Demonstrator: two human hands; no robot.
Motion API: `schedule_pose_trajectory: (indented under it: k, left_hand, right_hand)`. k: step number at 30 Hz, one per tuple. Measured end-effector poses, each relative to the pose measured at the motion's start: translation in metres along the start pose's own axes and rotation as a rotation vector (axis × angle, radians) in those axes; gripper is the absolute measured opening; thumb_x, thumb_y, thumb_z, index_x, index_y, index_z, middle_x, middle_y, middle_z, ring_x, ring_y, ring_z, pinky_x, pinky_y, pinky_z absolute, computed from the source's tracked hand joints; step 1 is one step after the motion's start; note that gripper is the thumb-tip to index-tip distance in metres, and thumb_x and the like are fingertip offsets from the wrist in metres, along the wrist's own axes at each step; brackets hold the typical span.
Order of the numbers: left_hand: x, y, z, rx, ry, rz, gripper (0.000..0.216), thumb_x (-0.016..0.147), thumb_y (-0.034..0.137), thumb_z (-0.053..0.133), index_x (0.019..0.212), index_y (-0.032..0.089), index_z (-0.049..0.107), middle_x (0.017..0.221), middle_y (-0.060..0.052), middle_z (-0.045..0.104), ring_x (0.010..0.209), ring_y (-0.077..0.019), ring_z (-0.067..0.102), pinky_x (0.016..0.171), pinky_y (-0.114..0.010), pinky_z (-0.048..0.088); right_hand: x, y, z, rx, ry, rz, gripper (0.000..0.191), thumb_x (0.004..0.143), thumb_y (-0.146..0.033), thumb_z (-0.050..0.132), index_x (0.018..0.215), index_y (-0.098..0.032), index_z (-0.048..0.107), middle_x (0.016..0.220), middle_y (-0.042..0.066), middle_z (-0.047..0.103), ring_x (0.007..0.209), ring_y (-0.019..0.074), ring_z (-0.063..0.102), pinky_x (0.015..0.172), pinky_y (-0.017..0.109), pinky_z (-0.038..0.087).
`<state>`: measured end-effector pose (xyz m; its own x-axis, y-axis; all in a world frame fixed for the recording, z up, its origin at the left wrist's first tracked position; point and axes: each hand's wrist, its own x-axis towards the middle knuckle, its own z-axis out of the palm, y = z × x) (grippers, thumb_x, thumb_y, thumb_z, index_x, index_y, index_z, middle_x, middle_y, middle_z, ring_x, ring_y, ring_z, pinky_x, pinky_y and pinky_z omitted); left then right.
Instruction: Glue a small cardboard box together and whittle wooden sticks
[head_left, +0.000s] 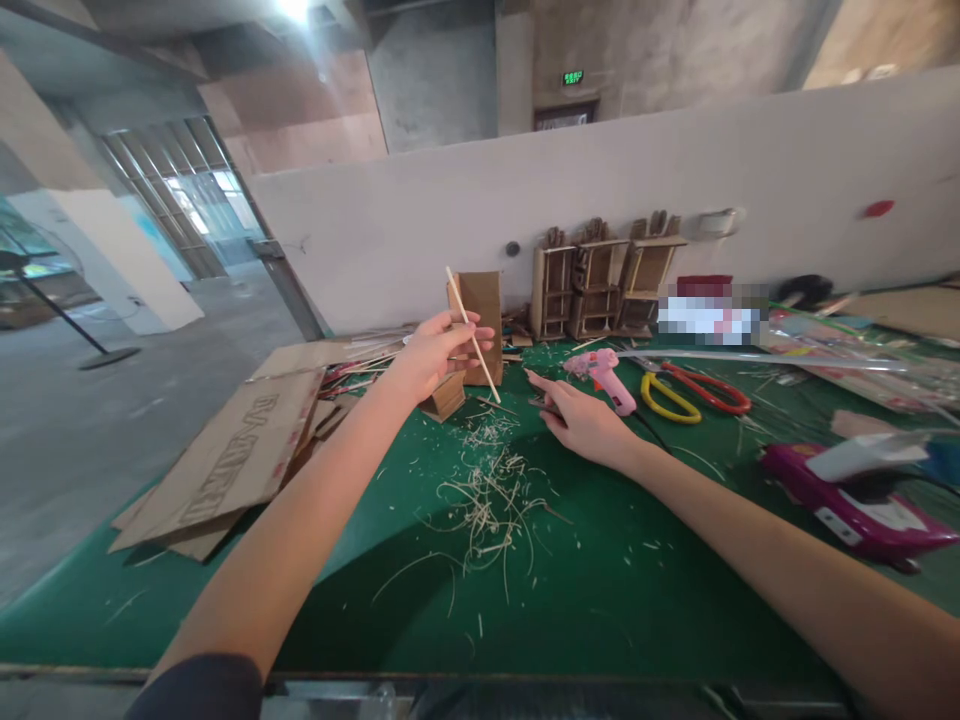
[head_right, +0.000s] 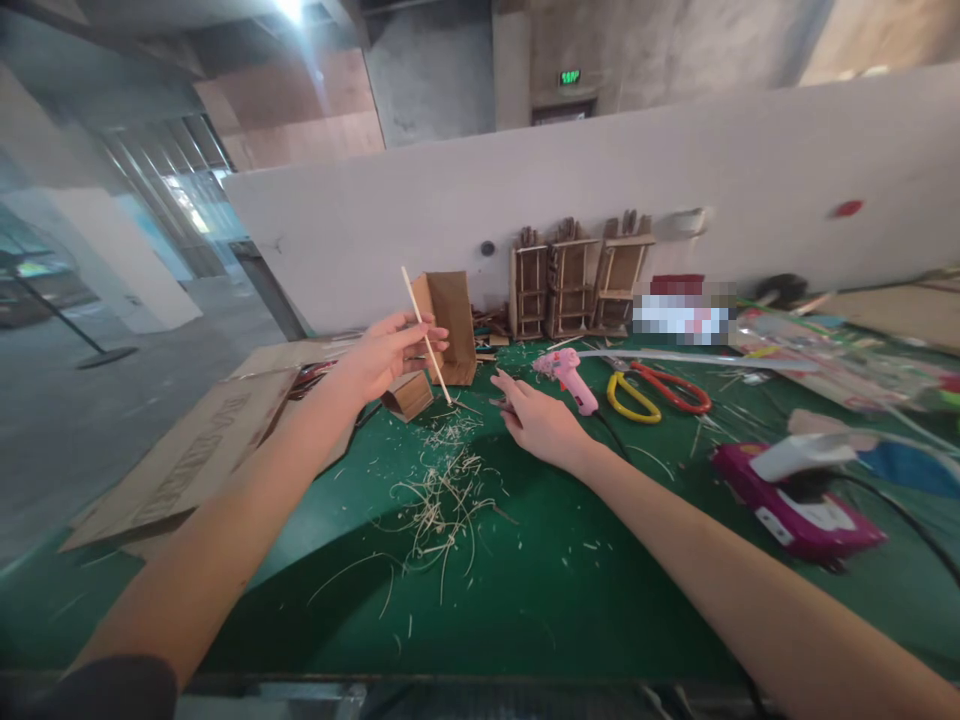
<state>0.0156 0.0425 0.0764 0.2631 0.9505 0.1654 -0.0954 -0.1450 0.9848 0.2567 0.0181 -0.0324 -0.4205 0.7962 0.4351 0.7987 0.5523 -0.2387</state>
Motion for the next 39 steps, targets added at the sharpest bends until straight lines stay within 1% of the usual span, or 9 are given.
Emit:
schedule_pose_trajectory:
  k: [5,8,11,15,20,23,30,35,39]
  left_hand:
    - [0.002,-0.006,0.003,-0.002,0.022,-0.056,0.014,0.083,0.021,0.064,0.097,0.020,0.060,0.098,-0.008,0.072,0.086,-0.0171,0.068,0.067,-0.027,0.053]
    - [0.003,-0.009,0.005,0.009,0.031,-0.059,0.008,0.086,0.017,0.059,0.093,0.018,0.062,0.096,-0.008,0.071,0.084,-0.0162,0.068,0.069,-0.028,0.052]
    - [0.002,-0.009,0.008,0.019,0.022,-0.058,0.010,0.087,0.019,0.058,0.095,0.018,0.065,0.099,-0.009,0.070,0.084,-0.0160,0.067,0.069,-0.028,0.052]
    - [0.000,-0.006,0.010,0.073,0.048,0.013,0.014,0.086,0.019,0.060,0.096,0.020,0.069,0.101,-0.008,0.065,0.085,-0.0151,0.062,0.063,-0.025,0.051]
    - [-0.002,-0.002,0.011,0.168,0.111,0.112,0.018,0.087,0.019,0.058,0.100,0.022,0.071,0.082,-0.004,0.058,0.076,-0.0124,0.057,0.059,-0.023,0.048]
    - [-0.001,-0.002,0.011,0.189,0.156,0.176,0.020,0.084,0.017,0.061,0.101,0.021,0.068,0.076,-0.002,0.055,0.072,-0.0113,0.057,0.059,-0.023,0.048]
    - [0.002,-0.003,0.008,0.242,0.170,0.318,0.020,0.081,0.019,0.062,0.100,0.020,0.062,0.084,-0.002,0.059,0.076,-0.0117,0.063,0.062,-0.022,0.050]
    - [0.002,-0.002,0.008,0.208,0.195,0.319,0.010,0.085,0.024,0.057,0.093,0.019,0.061,0.087,-0.003,0.063,0.077,-0.0114,0.065,0.063,-0.021,0.050]
    - [0.002,-0.003,0.009,0.180,0.185,0.303,0.011,0.086,0.024,0.057,0.092,0.018,0.063,0.088,-0.005,0.065,0.080,-0.0118,0.066,0.067,-0.022,0.051]
  right_hand:
    - [-0.001,-0.001,0.001,0.003,0.004,-0.027,0.060,0.084,-0.016,0.041,0.144,-0.016,0.037,0.121,0.014,0.060,0.086,0.0193,0.064,0.067,0.030,0.051]
    - [-0.002,0.000,0.003,0.012,0.009,-0.033,0.061,0.083,-0.015,0.042,0.143,-0.016,0.037,0.121,0.014,0.060,0.087,0.0193,0.064,0.069,0.031,0.051]
    - [-0.002,0.002,0.005,0.019,0.012,-0.039,0.060,0.083,-0.016,0.042,0.143,-0.016,0.038,0.121,0.014,0.061,0.085,0.0189,0.064,0.069,0.031,0.051]
    - [-0.002,0.002,0.005,0.016,-0.002,-0.029,0.060,0.084,-0.018,0.042,0.143,-0.017,0.037,0.119,0.014,0.061,0.085,0.0202,0.065,0.069,0.032,0.052]
    - [-0.002,-0.001,0.002,-0.002,-0.066,-0.018,0.063,0.080,-0.014,0.043,0.143,-0.016,0.038,0.118,0.015,0.062,0.089,0.0224,0.065,0.069,0.033,0.051]
    - [-0.002,-0.002,0.002,-0.011,-0.093,-0.014,0.064,0.078,-0.012,0.044,0.142,-0.015,0.038,0.120,0.016,0.061,0.088,0.0226,0.065,0.069,0.033,0.052]
    - [-0.002,0.003,0.005,-0.009,-0.081,-0.043,0.063,0.077,-0.010,0.043,0.141,-0.015,0.040,0.128,0.017,0.057,0.092,0.0224,0.065,0.071,0.033,0.052]
    - [-0.001,0.002,0.006,0.001,-0.055,-0.040,0.063,0.077,-0.010,0.044,0.139,-0.016,0.041,0.121,0.014,0.061,0.092,0.0210,0.064,0.078,0.034,0.051]
    - [-0.002,0.000,0.004,0.014,-0.061,-0.027,0.061,0.079,-0.010,0.044,0.140,-0.015,0.041,0.120,0.014,0.061,0.093,0.0212,0.064,0.077,0.034,0.051]
